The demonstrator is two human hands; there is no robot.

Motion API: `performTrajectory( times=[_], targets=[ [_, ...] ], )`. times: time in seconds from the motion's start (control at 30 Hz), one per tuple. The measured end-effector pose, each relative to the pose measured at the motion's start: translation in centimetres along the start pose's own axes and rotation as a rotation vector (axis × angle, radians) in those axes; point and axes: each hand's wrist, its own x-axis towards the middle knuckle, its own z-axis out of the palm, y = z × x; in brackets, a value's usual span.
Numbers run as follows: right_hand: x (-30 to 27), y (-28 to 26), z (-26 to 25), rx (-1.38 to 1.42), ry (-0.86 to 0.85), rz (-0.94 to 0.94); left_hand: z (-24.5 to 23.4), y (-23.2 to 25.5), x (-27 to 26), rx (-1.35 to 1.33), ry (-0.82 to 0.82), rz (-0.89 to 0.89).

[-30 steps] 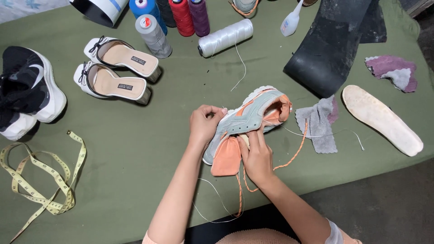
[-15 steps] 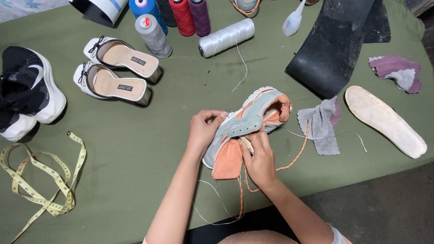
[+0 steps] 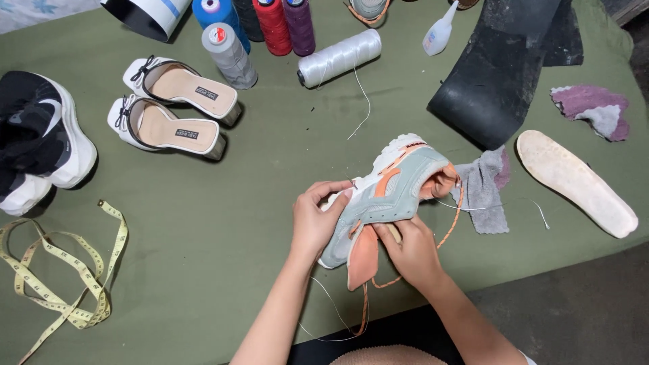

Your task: The person sews a light blue and orange sneaker using a curved awl and white thread. They repeatedly pierce the shoe's upper and pull the thread through, tightening stitches along the side and heel area.

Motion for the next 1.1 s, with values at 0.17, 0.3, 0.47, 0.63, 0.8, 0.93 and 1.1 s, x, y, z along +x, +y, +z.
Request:
performTrajectory(
  times=[0.17,0.3,0.47,0.63,0.8,0.93,1.1],
  targets=[
    [-0.8,2.9,1.1,0.068,0.018,0.005,0.9,-0.5,0.4,0.027,0.005,0.023],
    [-1.1,3.4,2.2,0.165,0.1,0.004,1.5,-0.1,0.4,-0.062,-0.002,-0.013],
    [-0.7,3.0,0.9,0.172,0.035,-0.014,1.7,-0.5,0.6,-0.066,0.01,0.018],
    [-0.2,2.8,-0.6,0.04,-0.032,-0.116,1.6,-1.5,0.9,-0.072,0.014,0.042],
    [-0.1,1.9,-0.2,-0.096,-0.018,-0.112,0.3,-1.2,0.5,-0.078,0.028,-0.02],
    [-0.5,1.7,0.3,0.045,0.051,-0.046,0.5,2.2,-4.1,0.236,-0.064,0.04],
    [-0.6,1.7,3.0,-0.101,0.333,-0.185,1.9,-1.9,-3.6,0.467,0.24,0.386]
  ],
)
